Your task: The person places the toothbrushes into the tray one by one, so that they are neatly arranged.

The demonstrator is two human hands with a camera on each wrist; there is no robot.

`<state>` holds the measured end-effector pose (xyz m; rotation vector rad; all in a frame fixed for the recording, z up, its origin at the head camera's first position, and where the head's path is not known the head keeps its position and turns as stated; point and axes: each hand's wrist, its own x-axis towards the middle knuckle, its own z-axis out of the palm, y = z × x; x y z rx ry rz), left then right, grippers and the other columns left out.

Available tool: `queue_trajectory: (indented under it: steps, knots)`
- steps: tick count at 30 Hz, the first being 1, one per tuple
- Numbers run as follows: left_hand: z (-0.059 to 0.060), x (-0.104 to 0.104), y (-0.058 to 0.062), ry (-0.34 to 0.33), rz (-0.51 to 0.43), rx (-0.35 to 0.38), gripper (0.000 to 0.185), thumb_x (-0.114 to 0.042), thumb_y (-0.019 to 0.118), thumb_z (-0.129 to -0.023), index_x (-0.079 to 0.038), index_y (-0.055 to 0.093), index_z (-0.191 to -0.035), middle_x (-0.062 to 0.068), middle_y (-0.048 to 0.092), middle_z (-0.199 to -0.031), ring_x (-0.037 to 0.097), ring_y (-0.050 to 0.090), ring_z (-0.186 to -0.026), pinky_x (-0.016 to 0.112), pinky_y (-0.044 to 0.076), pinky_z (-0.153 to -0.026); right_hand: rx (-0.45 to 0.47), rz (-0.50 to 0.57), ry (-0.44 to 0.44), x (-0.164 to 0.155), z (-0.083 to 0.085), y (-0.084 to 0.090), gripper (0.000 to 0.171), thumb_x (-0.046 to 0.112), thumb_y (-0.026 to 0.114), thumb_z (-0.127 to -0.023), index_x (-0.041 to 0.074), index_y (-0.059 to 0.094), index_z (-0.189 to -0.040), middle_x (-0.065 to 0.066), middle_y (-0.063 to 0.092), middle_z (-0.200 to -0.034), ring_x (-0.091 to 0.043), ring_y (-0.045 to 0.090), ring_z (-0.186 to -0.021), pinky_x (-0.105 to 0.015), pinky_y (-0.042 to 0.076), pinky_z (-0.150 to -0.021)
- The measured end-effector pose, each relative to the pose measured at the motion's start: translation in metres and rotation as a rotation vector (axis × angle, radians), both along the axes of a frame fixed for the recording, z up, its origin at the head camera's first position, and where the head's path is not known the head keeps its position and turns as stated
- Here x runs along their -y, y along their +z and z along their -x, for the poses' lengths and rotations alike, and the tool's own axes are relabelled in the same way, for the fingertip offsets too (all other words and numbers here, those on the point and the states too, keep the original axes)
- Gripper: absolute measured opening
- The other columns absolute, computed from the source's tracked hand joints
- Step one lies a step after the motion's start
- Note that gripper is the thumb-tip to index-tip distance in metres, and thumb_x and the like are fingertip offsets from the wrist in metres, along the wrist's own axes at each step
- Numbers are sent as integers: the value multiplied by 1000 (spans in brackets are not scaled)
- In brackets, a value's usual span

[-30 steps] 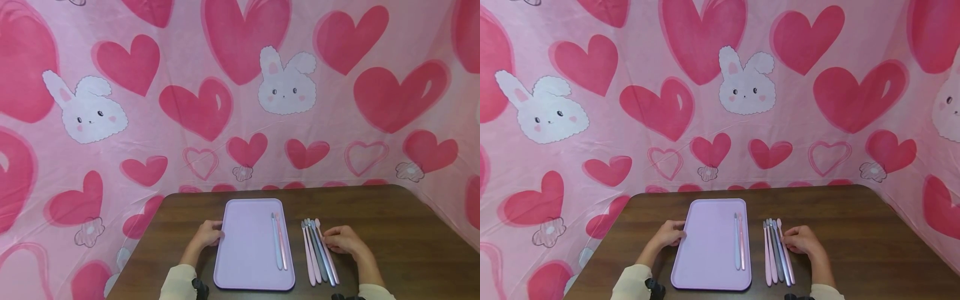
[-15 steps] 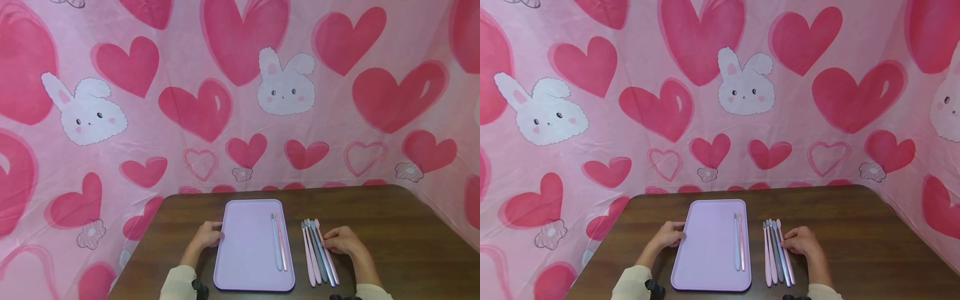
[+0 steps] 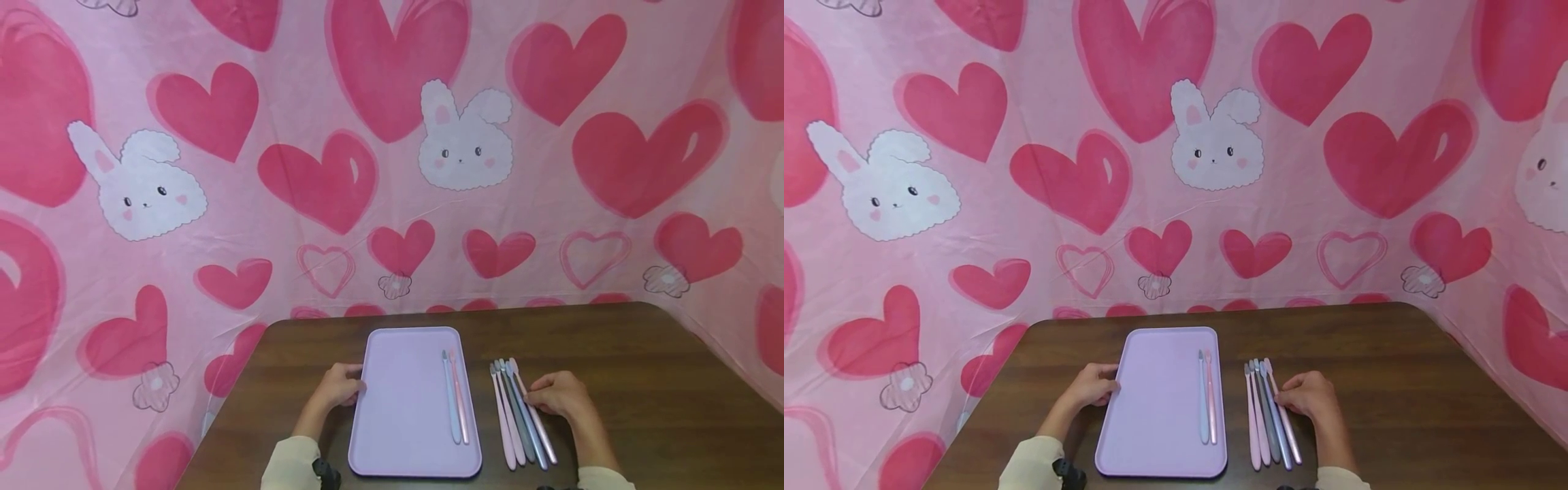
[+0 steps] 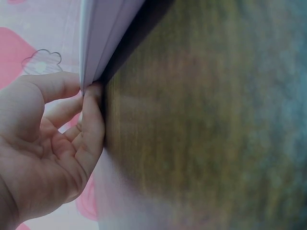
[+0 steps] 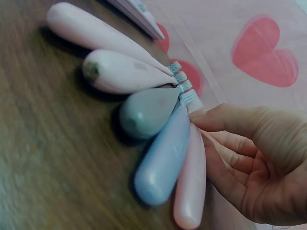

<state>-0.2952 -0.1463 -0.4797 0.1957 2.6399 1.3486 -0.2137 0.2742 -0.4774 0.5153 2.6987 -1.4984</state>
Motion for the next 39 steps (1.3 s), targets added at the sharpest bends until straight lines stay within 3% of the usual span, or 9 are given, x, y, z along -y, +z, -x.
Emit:
queue_trajectory:
  steps: [8, 13, 27, 39]
  knots:
    - [-1, 0, 0, 2, -1, 6, 53, -11, 69, -89, 2, 59, -140, 28, 66, -127, 18, 66, -74, 40, 64, -74, 17, -102, -2, 3, 1, 1, 23, 13, 80, -70, -3, 76, -86, 3, 66, -65, -10, 62, -62, -22, 52, -57]
    - [0, 1, 0, 2, -3, 2, 53, -10, 69, -88, 3, 59, -139, 29, 68, -123, 18, 65, -71, 40, 64, -72, 22, -109, 6, 3, 2, 2, 24, 14, 77, -71, -3, 77, -88, 3, 67, -65, -10, 61, -62, -23, 50, -57]
    - [-2, 2, -2, -4, 3, 1, 53, -12, 69, -90, 1, 59, -140, 25, 68, -124, 19, 66, -73, 40, 64, -75, -35, 28, -13, -3, 1, -5, 26, 12, 74, -74, -9, 75, -90, 7, 62, -59, -6, 57, -59, -20, 49, -56]
    - [-1, 2, -3, 1, 0, 9, 53, -13, 70, -90, 0, 59, -140, 24, 69, -122, 18, 65, -70, 37, 63, -72, -66, 179, -2, -3, 4, -1, 32, 10, 69, -83, -16, 70, -103, 3, 69, -75, -6, 63, -69, -20, 56, -64]
